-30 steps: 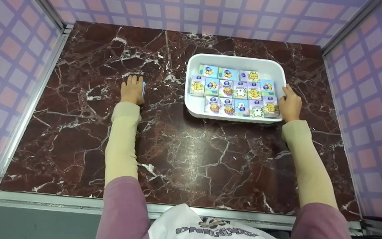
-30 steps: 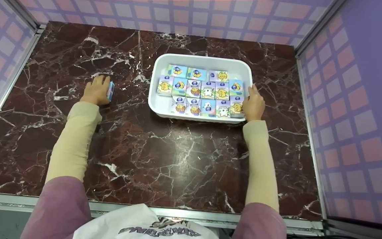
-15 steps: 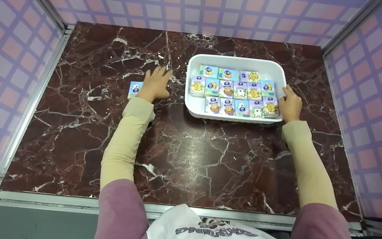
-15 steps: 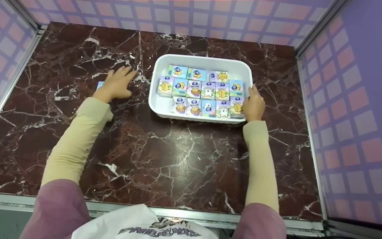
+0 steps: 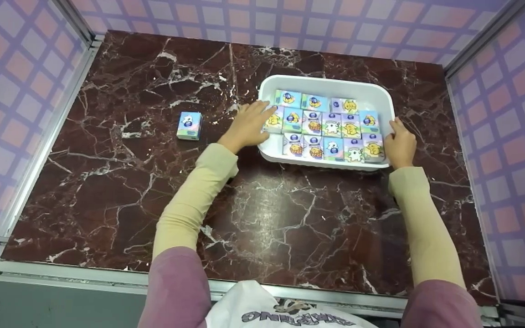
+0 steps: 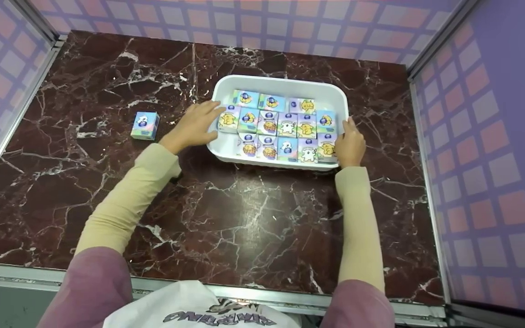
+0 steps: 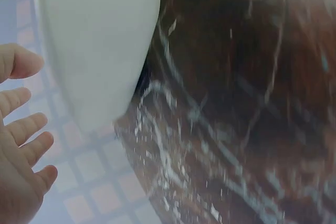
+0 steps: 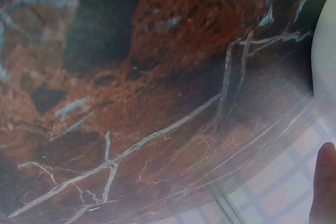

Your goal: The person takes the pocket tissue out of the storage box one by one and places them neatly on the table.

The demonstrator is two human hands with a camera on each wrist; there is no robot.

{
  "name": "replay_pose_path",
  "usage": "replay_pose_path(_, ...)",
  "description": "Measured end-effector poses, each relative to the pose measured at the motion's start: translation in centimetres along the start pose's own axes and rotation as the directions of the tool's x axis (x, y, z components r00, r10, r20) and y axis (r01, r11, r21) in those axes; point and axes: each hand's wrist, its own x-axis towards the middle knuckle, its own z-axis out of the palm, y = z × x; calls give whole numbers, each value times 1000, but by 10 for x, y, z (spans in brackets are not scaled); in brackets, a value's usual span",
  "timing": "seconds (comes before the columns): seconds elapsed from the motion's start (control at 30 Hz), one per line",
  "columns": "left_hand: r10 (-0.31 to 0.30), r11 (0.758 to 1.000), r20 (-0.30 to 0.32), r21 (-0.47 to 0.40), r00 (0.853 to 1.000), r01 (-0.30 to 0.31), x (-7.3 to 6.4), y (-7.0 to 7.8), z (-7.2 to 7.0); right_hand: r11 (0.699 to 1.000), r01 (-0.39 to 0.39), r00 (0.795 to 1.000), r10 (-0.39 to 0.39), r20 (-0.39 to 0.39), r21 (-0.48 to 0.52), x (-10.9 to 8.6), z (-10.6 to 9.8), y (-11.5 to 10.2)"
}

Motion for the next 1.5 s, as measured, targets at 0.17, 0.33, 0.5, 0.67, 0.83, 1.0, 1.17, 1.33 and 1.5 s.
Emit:
replay_pose_path(0.17, -23, 999, 2, -26, 1000, 23, 8, 9, 16, 1000, -10, 1000, 10, 9, 2, 1, 0, -1)
replay_pose_path(0.33, -74, 992, 12, -99, 997, 75, 12, 9, 34, 1000, -22, 1000, 21, 21, 20, -1, -1, -2)
replay_pose_path(0.5, -103, 981, -18, -167, 995, 99, 13, 10, 43, 999, -5, 1000, 5, 9, 36, -1, -1, -2)
replay_pose_path(0.67, -117, 976, -41, -190, 992, 107, 14, 12, 44, 999, 7, 1000, -8, 5, 50, 0, 0, -1)
replay_pose_path(0.83, -118, 976, -23, -187, 993, 111, 12, 15, 43, 999, 10, 1000, -11, 10, 47, -1, 0, 2)
replay_pose_path(1.0, -119, 978, -35, -176, 992, 111, 11, 16, 43, 998, 31, 999, -32, 3, 46, 0, 0, 2)
replay_pose_path(1.17, -115, 981, -41, -159, 992, 107, 10, 17, 44, 998, 23, 1000, -23, 13, 51, -1, -2, 3)
replay_pose_path(1.33, -113, 983, -38, -150, 993, 106, 8, 22, 46, 999, 15, 1000, -16, 18, 43, -3, -6, 5)
replay_pose_path(1.5, -109, 984, -44, -149, 993, 101, 5, 29, 48, 999, 30, 999, -31, 14, 33, -7, -9, 9)
